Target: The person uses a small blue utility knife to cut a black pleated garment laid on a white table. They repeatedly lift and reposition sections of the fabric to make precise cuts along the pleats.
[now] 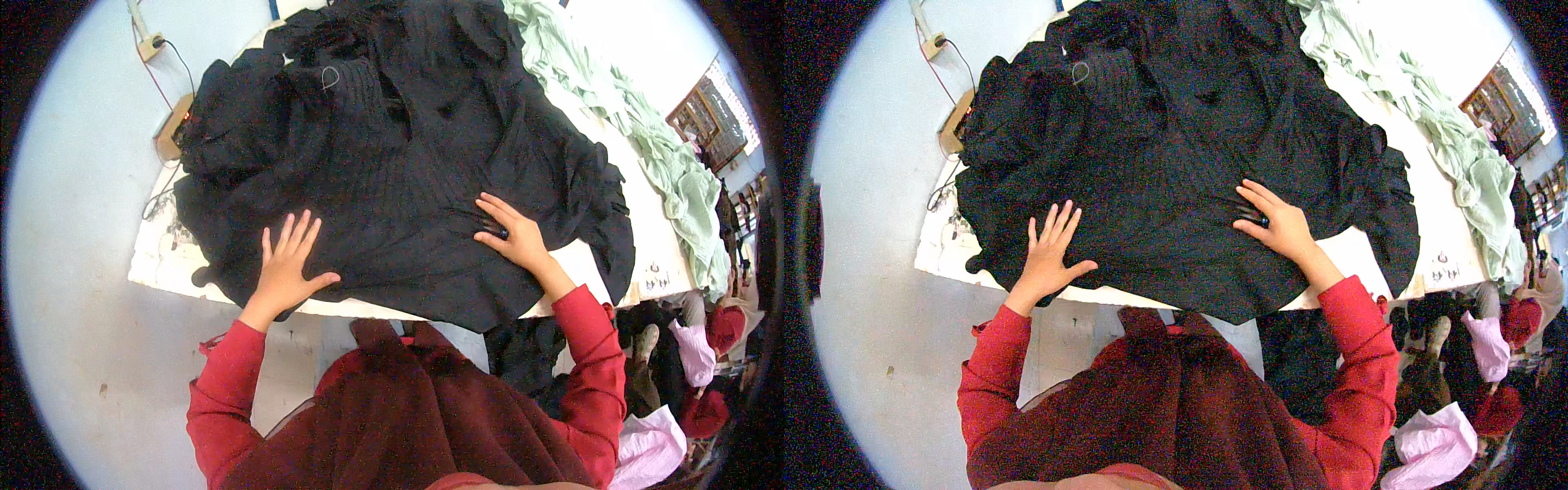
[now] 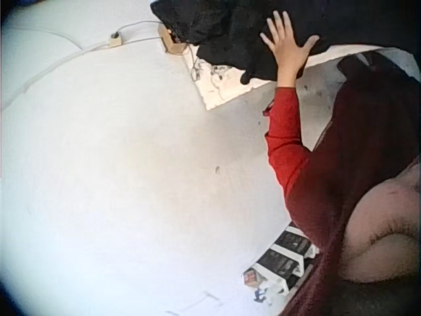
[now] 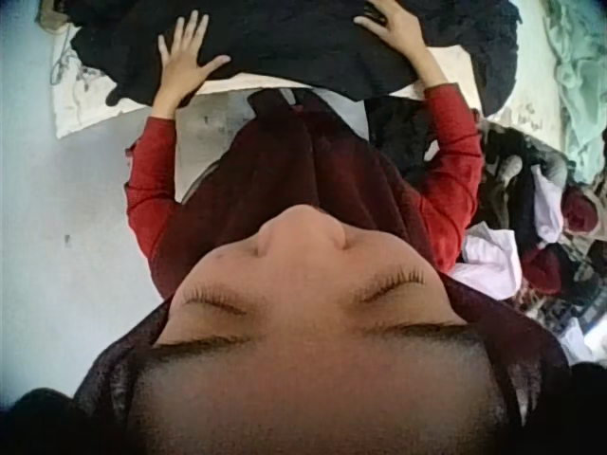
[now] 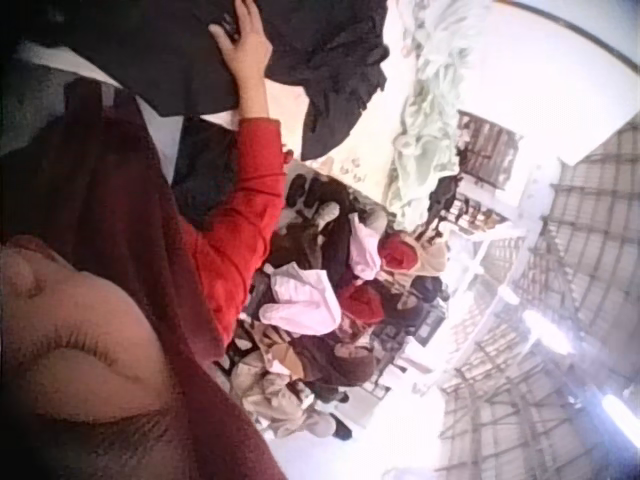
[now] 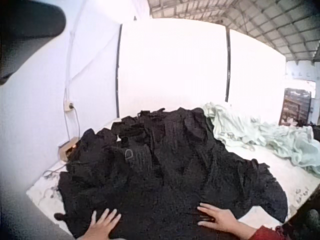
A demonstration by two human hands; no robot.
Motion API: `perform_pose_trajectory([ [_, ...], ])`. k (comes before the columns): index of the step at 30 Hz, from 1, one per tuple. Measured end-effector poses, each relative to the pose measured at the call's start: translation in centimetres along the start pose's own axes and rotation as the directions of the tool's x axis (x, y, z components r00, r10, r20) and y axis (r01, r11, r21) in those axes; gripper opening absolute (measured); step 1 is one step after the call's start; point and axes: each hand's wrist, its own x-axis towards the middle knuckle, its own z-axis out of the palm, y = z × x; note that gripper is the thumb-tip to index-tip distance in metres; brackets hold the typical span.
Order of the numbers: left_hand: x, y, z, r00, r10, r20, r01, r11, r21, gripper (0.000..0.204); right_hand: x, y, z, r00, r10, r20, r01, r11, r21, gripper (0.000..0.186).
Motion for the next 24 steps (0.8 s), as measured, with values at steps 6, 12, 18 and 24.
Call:
perform_pose_trajectory([
  [6,0.4,1.2,-3.4,1.000,0.002,-0.030,-0.011,0.955,-0.295,0.062,3.3,-4.8,-2.1,0.990,0.125,-0.070,-0.095,0.937,0.337,0.043],
  [12,3.2,9.2,1.0,0.979,0.097,-0.177,-0.109,0.992,-0.057,0.095,4.5,-8.0,2.4,0.998,0.040,-0.049,-0.034,0.993,0.112,0.028],
  [18,1.1,10.6,2.3,0.981,0.036,-0.192,-0.064,0.988,-0.141,0.101,3.7,3.1,-4.1,0.602,0.447,-0.661,-0.353,0.892,0.282,0.016],
  [24,-0.2,11.8,2.6,0.987,-0.039,-0.157,0.006,0.979,-0.203,0.111,2.6,-7.8,-2.3,0.984,0.018,0.180,-0.134,0.741,0.658,0.025],
])
